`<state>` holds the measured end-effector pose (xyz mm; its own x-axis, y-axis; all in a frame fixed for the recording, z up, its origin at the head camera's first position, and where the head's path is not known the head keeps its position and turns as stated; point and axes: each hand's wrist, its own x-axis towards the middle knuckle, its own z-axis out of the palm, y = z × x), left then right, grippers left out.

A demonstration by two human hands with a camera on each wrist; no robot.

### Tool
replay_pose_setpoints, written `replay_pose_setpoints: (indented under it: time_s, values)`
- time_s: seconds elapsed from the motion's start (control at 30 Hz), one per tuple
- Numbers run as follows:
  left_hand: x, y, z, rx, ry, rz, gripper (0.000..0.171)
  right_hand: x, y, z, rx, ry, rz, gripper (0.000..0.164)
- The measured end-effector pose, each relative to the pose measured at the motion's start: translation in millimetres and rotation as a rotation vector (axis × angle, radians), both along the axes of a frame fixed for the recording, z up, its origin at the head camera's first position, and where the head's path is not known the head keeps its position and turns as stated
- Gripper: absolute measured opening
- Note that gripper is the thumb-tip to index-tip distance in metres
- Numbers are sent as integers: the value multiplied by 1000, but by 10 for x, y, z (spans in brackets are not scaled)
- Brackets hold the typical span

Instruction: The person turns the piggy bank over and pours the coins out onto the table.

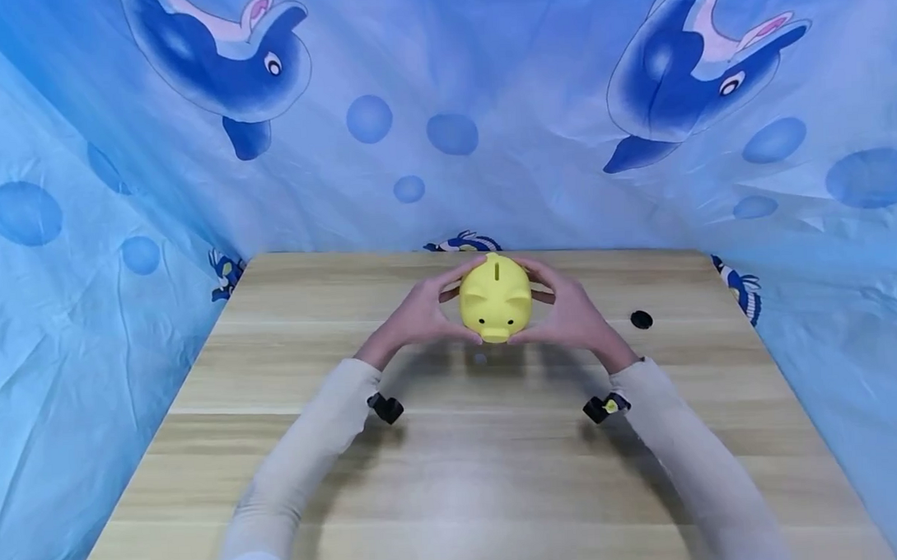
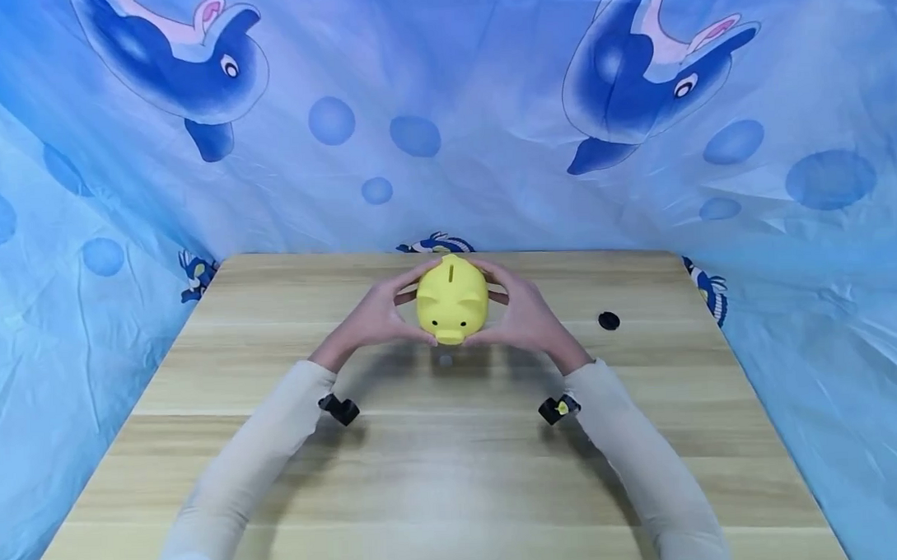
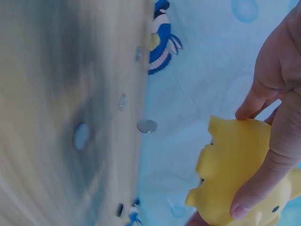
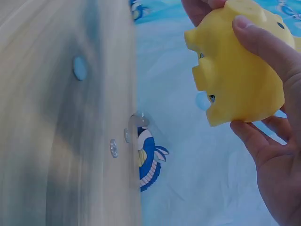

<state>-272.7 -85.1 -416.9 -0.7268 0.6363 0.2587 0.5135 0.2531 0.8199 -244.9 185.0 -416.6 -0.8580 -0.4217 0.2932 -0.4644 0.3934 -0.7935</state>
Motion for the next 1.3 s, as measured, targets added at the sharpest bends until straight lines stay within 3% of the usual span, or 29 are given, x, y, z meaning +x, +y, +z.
replay_pose_setpoints:
  time_s: [0.17,0.37,0.5,0.63,0.8,0.97,1.03,1.3]
  values:
    - [-43,-9,-27,-43,-17,5,114,-9,-9,11,17,-48,28,114]
    - [-75,-13,-17,-6,-2,-3,114,-25,-14,34,-21,-30,10,112]
    - [-68,3,-52,-52,-38,-13,113,15,-1,8,0,-82,16,112]
    - [-43,14,-37,-36,-31,-22,115,25,22,-54,-15,-50,-21,115]
    - [-37,20,-63,-71,-40,-25,115,-2,21,-120,-6,-74,15,114]
    - [-86,13,-47,-37,-6,-4,114,-76,19,-122,-36,-26,4,115]
    - [-94,22,-53,-42,-13,-5,114,-85,16,-127,-22,-50,23,115]
    - [-60,50,-84,-7,-21,-8,114,-17,27,-104,-13,-24,8,114]
